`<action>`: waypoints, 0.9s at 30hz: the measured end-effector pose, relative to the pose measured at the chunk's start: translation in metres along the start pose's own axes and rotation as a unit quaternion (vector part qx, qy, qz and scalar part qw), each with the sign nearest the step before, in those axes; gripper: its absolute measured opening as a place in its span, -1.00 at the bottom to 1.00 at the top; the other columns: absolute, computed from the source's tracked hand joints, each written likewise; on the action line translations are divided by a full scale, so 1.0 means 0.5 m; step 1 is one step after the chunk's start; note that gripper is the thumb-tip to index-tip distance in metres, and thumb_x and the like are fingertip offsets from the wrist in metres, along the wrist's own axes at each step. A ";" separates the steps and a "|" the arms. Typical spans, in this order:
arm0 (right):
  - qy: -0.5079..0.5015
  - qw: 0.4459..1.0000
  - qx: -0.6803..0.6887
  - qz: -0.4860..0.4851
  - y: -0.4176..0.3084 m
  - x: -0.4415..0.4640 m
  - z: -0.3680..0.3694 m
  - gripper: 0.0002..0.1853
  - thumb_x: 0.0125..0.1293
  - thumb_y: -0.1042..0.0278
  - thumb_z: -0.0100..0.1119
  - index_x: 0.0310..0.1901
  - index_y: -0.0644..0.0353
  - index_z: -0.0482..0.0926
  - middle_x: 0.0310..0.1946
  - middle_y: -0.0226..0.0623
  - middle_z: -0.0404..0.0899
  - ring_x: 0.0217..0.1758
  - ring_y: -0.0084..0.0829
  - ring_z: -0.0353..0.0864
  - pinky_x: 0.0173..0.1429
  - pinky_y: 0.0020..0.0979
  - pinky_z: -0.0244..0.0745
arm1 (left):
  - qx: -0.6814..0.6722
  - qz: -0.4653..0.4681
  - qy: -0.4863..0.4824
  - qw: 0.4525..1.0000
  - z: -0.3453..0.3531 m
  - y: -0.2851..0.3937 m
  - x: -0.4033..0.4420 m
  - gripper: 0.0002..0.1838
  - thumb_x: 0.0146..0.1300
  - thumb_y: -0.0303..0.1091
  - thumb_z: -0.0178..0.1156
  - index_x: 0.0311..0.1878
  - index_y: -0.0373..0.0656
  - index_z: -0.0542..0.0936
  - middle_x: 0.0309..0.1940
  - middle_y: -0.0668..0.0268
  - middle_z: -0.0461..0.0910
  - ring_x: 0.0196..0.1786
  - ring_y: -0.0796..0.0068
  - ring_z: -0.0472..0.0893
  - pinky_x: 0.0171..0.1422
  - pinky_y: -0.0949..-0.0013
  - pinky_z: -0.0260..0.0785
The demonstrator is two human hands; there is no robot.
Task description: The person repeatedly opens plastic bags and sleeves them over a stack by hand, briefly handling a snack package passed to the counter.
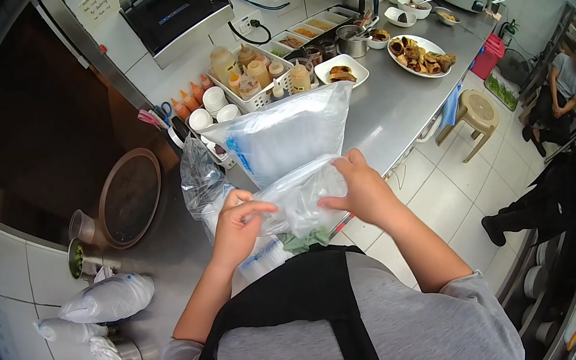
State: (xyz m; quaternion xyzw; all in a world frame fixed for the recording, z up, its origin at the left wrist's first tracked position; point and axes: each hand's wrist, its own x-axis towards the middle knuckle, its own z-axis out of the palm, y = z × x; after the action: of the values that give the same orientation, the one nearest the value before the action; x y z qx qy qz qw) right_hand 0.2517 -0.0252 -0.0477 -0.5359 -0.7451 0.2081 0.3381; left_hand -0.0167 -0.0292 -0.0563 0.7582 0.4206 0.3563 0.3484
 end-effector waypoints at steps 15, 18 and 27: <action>-0.200 0.959 -0.199 0.000 -0.005 0.272 -0.113 -0.54 0.21 0.42 -0.03 0.20 0.13 0.44 -0.02 0.04 0.47 -0.09 -0.13 0.56 0.02 -0.27 0.45 | -0.103 -0.164 -0.007 0.981 -0.085 0.000 0.205 -0.63 0.31 -0.31 -0.03 0.17 -0.08 0.51 -0.33 0.45 0.46 -0.35 0.64 0.39 -0.34 0.53 0.24; -0.338 0.927 -0.147 0.077 0.024 0.272 -0.093 -0.47 0.17 0.41 0.02 0.24 0.12 0.37 -0.07 -0.10 0.52 -0.16 -0.30 0.55 -0.14 -0.35 0.50 | -0.217 -0.248 0.043 0.943 -0.046 -0.093 0.184 -0.59 0.37 -0.13 -0.08 0.14 -0.12 0.52 -0.38 0.46 0.51 -0.32 0.58 0.45 -0.26 0.51 0.28; -0.360 0.827 0.348 0.256 0.257 0.226 0.047 -0.58 0.24 0.34 0.14 0.15 -0.05 0.39 -0.30 -0.50 0.55 -0.41 -0.69 0.44 -0.42 -0.60 0.35 | -0.181 -0.148 0.110 0.966 0.123 -0.285 0.092 -0.50 0.47 0.17 -0.24 -0.13 -0.08 0.46 -0.47 0.51 0.39 -0.48 0.72 0.26 -0.45 0.58 0.13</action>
State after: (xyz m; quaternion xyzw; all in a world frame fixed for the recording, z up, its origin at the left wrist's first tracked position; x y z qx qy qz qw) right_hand 0.2971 0.1255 -0.1184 -0.4414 -0.5284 0.7107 0.1442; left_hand -0.0029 0.0550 -0.1938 0.5677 0.4921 0.4526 0.4802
